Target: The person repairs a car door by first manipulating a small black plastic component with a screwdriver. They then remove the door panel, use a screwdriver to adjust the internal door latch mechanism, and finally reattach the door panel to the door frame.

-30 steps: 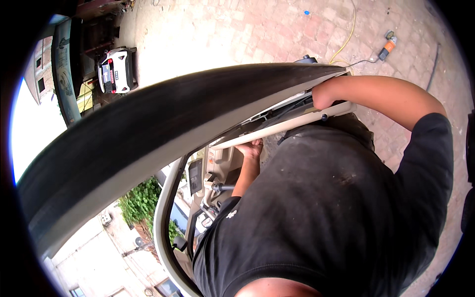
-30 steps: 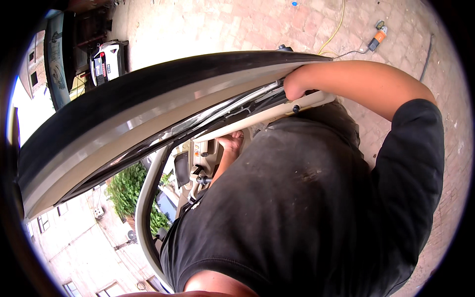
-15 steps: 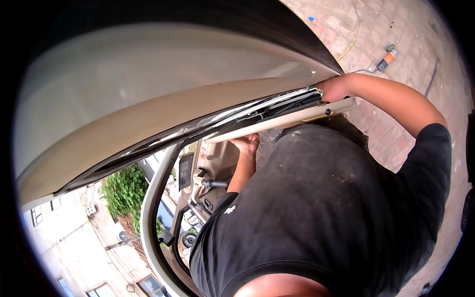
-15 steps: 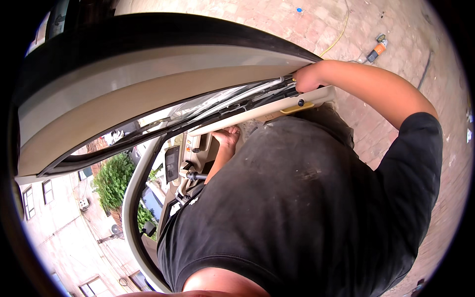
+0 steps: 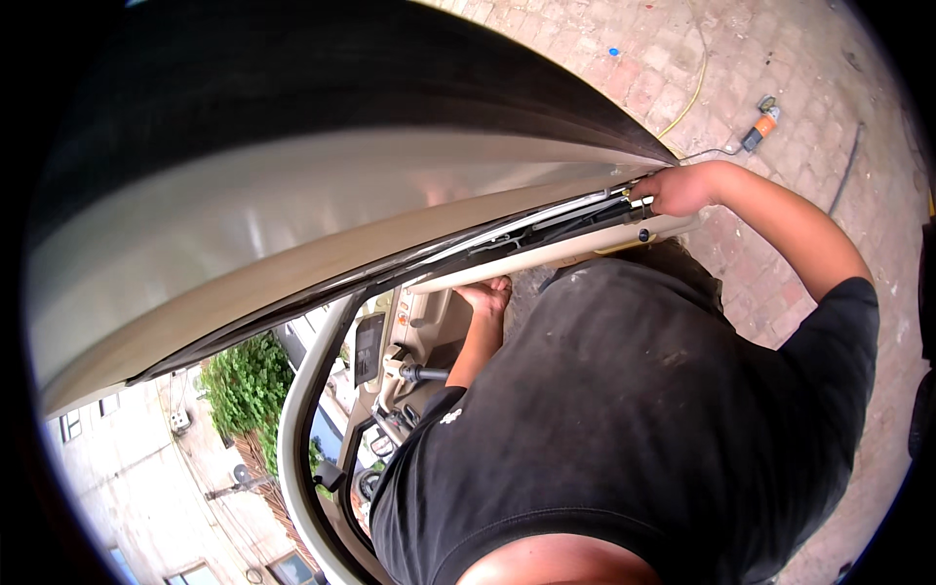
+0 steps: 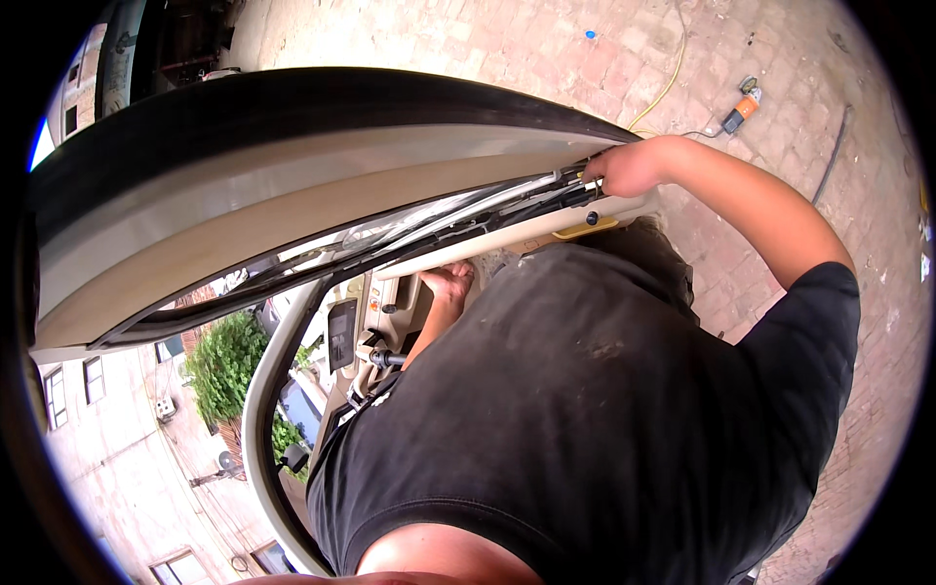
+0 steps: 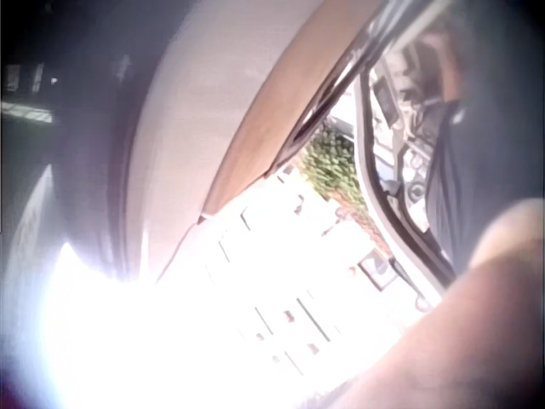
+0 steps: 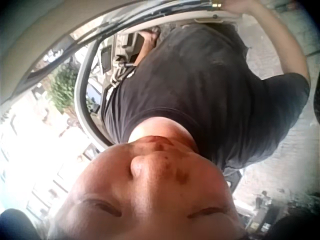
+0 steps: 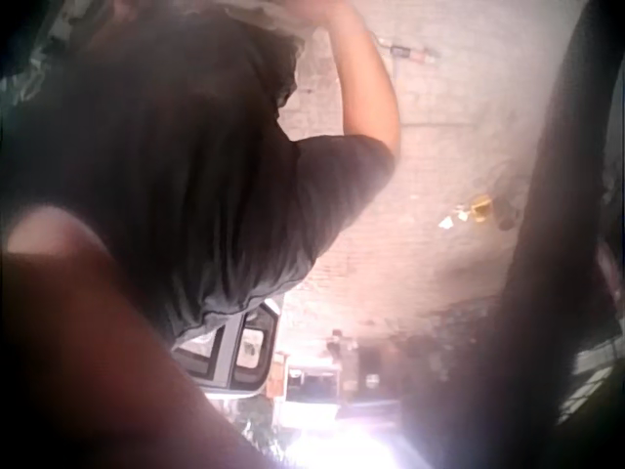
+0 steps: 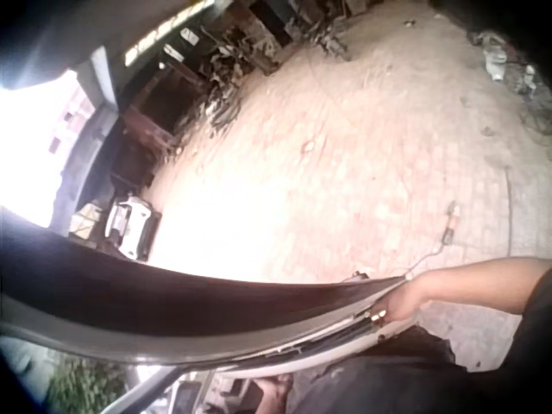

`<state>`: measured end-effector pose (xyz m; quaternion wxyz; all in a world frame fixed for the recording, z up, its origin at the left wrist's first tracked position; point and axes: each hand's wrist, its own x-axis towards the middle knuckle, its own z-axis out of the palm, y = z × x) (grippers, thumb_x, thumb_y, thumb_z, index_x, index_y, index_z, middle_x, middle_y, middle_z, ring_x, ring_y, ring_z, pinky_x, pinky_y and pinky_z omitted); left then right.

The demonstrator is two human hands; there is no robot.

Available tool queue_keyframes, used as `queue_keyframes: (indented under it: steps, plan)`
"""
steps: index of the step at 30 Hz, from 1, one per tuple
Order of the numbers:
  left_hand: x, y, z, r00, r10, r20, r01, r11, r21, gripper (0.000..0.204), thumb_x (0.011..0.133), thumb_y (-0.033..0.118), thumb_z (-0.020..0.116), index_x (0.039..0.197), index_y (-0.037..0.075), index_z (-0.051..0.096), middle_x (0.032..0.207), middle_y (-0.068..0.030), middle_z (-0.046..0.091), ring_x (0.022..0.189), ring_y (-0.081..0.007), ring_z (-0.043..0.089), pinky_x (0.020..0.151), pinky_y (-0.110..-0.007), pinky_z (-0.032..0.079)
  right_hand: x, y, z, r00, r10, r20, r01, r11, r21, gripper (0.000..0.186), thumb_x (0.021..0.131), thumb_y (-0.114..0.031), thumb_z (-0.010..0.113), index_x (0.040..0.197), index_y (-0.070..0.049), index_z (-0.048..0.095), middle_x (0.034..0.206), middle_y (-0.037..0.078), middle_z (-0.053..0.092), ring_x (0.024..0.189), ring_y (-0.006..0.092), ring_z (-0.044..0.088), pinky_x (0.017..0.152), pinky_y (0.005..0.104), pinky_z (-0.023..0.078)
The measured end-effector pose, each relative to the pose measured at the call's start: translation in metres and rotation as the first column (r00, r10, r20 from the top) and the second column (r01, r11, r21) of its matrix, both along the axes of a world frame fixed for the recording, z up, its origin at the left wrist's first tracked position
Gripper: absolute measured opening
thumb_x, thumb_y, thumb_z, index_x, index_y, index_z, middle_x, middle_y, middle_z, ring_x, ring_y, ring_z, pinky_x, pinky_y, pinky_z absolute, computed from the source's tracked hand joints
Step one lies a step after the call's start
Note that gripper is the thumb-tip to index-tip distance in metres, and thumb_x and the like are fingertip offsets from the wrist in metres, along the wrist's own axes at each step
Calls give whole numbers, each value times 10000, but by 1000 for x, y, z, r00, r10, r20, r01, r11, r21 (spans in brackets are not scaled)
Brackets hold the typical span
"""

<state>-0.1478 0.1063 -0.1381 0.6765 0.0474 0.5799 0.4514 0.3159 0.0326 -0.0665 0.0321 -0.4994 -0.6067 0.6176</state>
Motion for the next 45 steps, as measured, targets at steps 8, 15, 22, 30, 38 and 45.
queue_keyframes:
  steps: [8, 15, 22, 30, 38, 45]
  plan:
    - [4, 2, 0, 999, -21, -34, 22, 1000, 15, 670, 838, 772, 357, 1002, 166, 590, 709, 6, 558, 470, -133, 335, 412, -246, 222, 20, -12, 10, 986, -140, -91, 140, 990, -9, 404, 850, -123, 564, 1246, -66, 620, 1111, 125, 680, 1030, 245, 628, 866, 351, 489]
    - [8, 3, 6, 999, -51, -8, 51, 999, 10, 749, 837, 792, 303, 1040, 131, 589, 778, -23, 592, 441, -134, 313, 389, -245, 230, 38, -28, -11, 922, -275, -271, 270, 961, -57, 260, 841, -52, 570, 1060, -24, 708, 924, 76, 703, 883, 149, 631, 803, 296, 495]
    - [19, -1, 16, 992, -74, -99, 70, 997, -43, 668, 848, 762, 390, 1050, 173, 635, 824, 17, 668, 482, -95, 433, 383, -218, 234, 39, -24, 1, 954, -157, -255, 161, 987, -8, 381, 856, 1, 558, 1212, -70, 674, 922, 68, 706, 875, 130, 635, 807, 283, 501]
    - [22, 2, 18, 989, -124, -82, 124, 992, -15, 660, 851, 757, 392, 1031, 168, 628, 786, 22, 638, 458, -97, 376, 379, -217, 231, 30, -7, -3, 967, 213, -136, -198, 973, 121, 569, 889, -82, 540, 1447, -182, 487, 1007, 58, 697, 938, 186, 636, 839, 317, 498]
    - [27, 2, 20, 991, -103, -86, 103, 995, -1, 664, 881, 707, 347, 1048, 126, 621, 755, -22, 611, 417, -114, 305, 368, -229, 230, 24, 1, 7, 952, 306, 3, -304, 944, 128, 572, 878, -133, 588, 1440, -186, 495, 1006, 66, 694, 945, 207, 639, 815, 335, 500]
    - [27, 3, 24, 991, -109, -83, 109, 994, -15, 674, 869, 725, 347, 1039, 126, 606, 753, -34, 603, 427, -112, 326, 366, -216, 235, 28, -9, -1, 962, 274, -13, -265, 941, 208, 540, 885, -128, 596, 1415, -200, 519, 1004, 93, 701, 948, 265, 651, 813, 368, 510]
